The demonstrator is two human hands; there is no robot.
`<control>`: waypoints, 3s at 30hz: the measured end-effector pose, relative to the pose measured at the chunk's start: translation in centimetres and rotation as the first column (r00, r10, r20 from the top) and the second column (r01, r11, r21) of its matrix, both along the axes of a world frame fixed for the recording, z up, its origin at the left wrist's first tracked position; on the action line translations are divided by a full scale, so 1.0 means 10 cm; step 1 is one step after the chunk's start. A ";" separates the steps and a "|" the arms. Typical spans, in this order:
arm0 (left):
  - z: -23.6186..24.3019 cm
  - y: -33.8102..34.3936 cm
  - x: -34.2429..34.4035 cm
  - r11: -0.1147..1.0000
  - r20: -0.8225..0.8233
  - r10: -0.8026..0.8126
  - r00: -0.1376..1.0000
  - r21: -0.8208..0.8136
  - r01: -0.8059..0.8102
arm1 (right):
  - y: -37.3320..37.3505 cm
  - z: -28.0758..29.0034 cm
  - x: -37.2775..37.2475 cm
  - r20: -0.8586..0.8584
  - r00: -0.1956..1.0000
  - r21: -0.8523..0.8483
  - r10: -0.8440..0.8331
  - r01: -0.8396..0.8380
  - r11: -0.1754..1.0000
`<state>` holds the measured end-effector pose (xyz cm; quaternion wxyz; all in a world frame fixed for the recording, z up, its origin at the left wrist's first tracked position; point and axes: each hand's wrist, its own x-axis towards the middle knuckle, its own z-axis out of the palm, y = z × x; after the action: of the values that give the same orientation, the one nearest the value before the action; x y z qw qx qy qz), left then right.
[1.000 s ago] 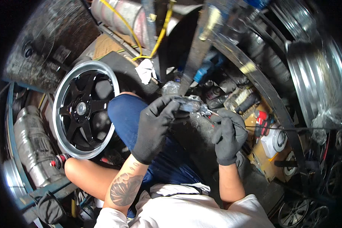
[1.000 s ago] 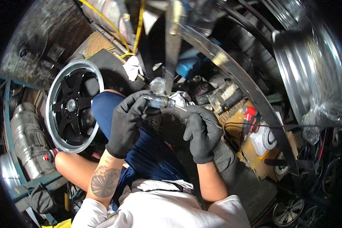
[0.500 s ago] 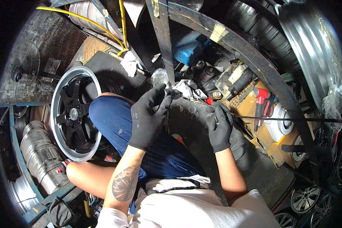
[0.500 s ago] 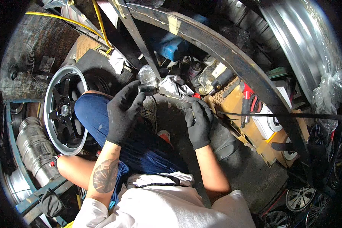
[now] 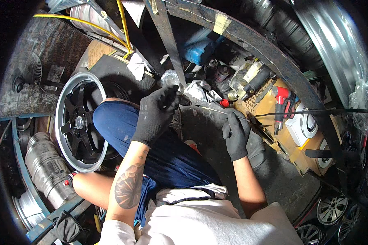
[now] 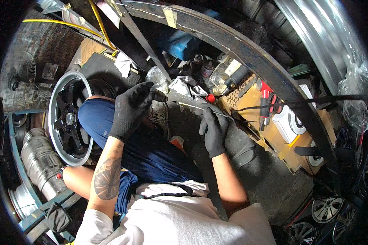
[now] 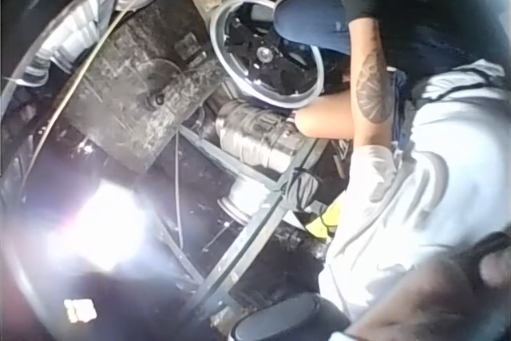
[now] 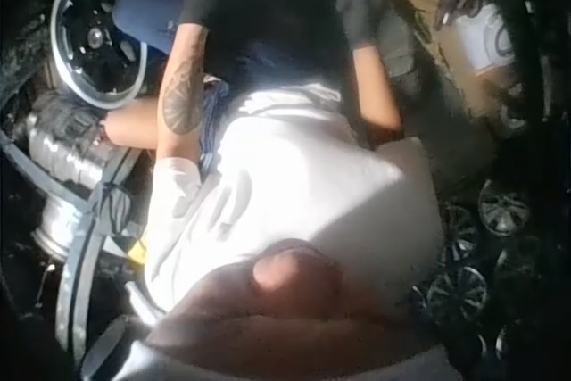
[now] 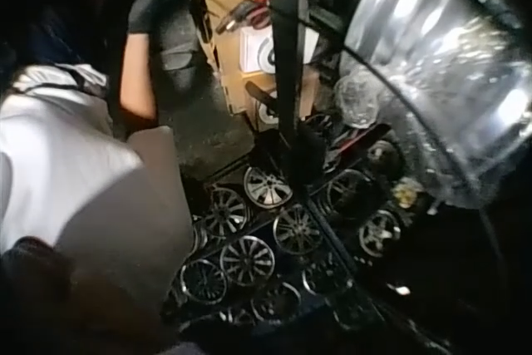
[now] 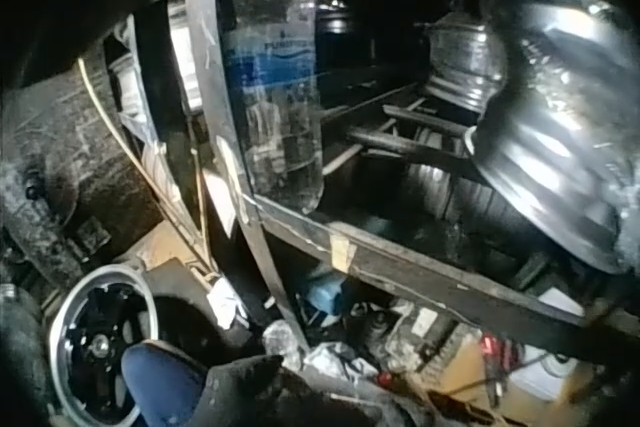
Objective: Cleaning and applying fluid to a small mechanical component from a wheel.
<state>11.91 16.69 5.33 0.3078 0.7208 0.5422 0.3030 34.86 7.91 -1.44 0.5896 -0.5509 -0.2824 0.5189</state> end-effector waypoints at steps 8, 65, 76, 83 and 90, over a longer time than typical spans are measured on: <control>-0.01 -0.01 0.03 0.989 0.086 0.135 0.987 -0.065 -0.130 | 0.03 -0.41 -0.16 0.066 0.997 0.091 -0.032 0.026 0.996; 0.05 -0.02 0.02 0.911 0.054 0.223 0.973 -0.367 -0.188 | -0.15 -0.63 -0.25 -0.775 0.631 -0.048 -0.026 -0.017 0.999; -0.09 -0.05 0.02 0.874 0.267 0.283 0.921 -0.466 -0.134 | -0.04 -0.27 -0.62 -0.719 0.694 -0.147 -0.035 -0.102 0.984; -0.23 -0.03 -0.04 0.898 0.267 0.284 0.921 -0.411 -0.158 | -0.10 -0.35 -0.64 0.140 0.978 -0.009 0.152 -0.152 0.988; -0.11 -0.04 0.01 0.887 0.120 0.281 0.952 -0.411 -0.210 | -0.15 -0.22 -0.48 -0.116 0.993 -0.025 -0.021 0.018 1.000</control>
<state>12.02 16.27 4.24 0.4523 0.5398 0.6494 0.2869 30.09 6.43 -3.60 0.6035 -0.5292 -0.2361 0.5477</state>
